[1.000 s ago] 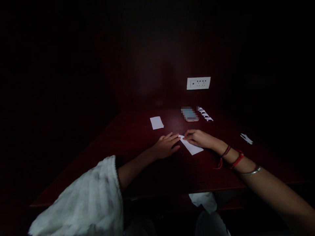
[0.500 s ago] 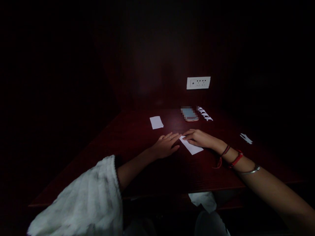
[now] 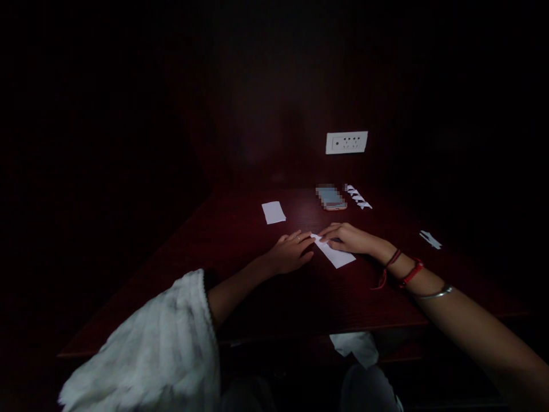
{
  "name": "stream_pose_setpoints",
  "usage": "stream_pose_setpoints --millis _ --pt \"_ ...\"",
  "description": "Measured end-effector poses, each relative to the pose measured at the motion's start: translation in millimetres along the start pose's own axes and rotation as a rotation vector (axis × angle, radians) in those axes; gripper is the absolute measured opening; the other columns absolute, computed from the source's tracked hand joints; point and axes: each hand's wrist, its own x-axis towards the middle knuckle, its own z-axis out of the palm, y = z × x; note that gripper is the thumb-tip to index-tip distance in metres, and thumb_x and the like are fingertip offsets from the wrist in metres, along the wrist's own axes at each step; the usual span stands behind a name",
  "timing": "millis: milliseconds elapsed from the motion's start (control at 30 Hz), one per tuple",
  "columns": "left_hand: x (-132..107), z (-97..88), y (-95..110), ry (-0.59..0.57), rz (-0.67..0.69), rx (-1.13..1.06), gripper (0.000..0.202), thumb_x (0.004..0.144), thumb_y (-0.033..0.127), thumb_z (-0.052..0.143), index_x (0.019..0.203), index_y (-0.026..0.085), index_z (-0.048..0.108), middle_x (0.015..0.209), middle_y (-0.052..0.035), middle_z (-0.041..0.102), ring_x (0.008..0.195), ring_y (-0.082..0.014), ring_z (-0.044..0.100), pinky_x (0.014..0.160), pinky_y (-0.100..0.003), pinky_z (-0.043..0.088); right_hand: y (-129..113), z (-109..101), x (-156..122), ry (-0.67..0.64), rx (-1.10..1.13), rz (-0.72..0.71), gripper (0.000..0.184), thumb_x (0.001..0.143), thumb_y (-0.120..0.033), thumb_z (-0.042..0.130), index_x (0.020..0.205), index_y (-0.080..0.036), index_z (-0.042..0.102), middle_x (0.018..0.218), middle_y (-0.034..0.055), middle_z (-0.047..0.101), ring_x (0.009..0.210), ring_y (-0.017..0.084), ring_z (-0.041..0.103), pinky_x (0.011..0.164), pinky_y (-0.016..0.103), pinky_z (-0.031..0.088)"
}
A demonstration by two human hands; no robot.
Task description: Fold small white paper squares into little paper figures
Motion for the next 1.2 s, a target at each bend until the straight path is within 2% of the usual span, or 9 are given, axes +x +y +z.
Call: stream_pose_setpoints --millis 533,667,833,933,1200 --pt "0.5 -5.9 2.7 -0.056 0.005 -0.031 0.044 0.081 0.042 0.021 0.123 0.029 0.015 0.131 0.0015 0.016 0.119 -0.0233 0.01 0.09 -0.045 0.016 -1.1 -3.9 -0.5 -0.025 0.026 0.006 0.027 0.071 -0.014 0.043 0.094 -0.015 0.058 0.103 0.0064 0.054 0.095 0.015 0.047 0.085 0.03 0.033" --pt "0.7 -6.6 1.3 -0.06 -0.009 -0.028 0.045 0.08 0.044 0.021 0.122 0.029 0.017 0.131 0.0018 0.016 0.119 -0.024 0.009 0.09 -0.045 0.016 -2.1 -5.6 -0.3 -0.025 0.052 0.038 0.029 0.069 -0.018 0.047 0.096 -0.015 0.057 0.102 0.0058 0.054 0.093 0.015 0.048 0.085 0.029 0.033" --pt "1.6 -5.9 -1.3 -0.033 -0.01 -0.017 0.044 0.079 0.047 0.022 0.12 0.031 0.023 0.13 0.0013 0.019 0.117 -0.0255 0.013 0.089 -0.045 0.019 -2.8 -4.0 2.0 0.022 0.092 0.054 0.027 0.073 -0.022 0.043 0.096 -0.014 0.057 0.096 0.0061 0.057 0.088 0.014 0.051 0.081 0.026 0.036" --pt "2.7 -4.6 -2.1 -0.029 -0.009 -0.016 0.044 0.078 0.048 0.022 0.119 0.032 0.023 0.13 0.0016 0.02 0.116 -0.026 0.015 0.088 -0.046 0.02 -2.7 -1.4 4.6 0.051 0.065 0.05 0.03 0.073 -0.025 0.045 0.099 -0.013 0.055 0.1 0.0076 0.055 0.091 0.015 0.049 0.082 0.027 0.035" --pt "2.2 -6.3 2.3 -0.034 -0.028 -0.013 0.044 0.079 0.047 0.021 0.12 0.03 0.023 0.13 0.0004 0.019 0.116 -0.0246 0.014 0.089 -0.044 0.018 -1.1 -1.4 7.5 -0.022 -0.036 0.053 0.037 0.07 -0.034 0.048 0.101 -0.015 0.053 0.101 0.0081 0.052 0.094 0.018 0.046 0.083 0.031 0.034"
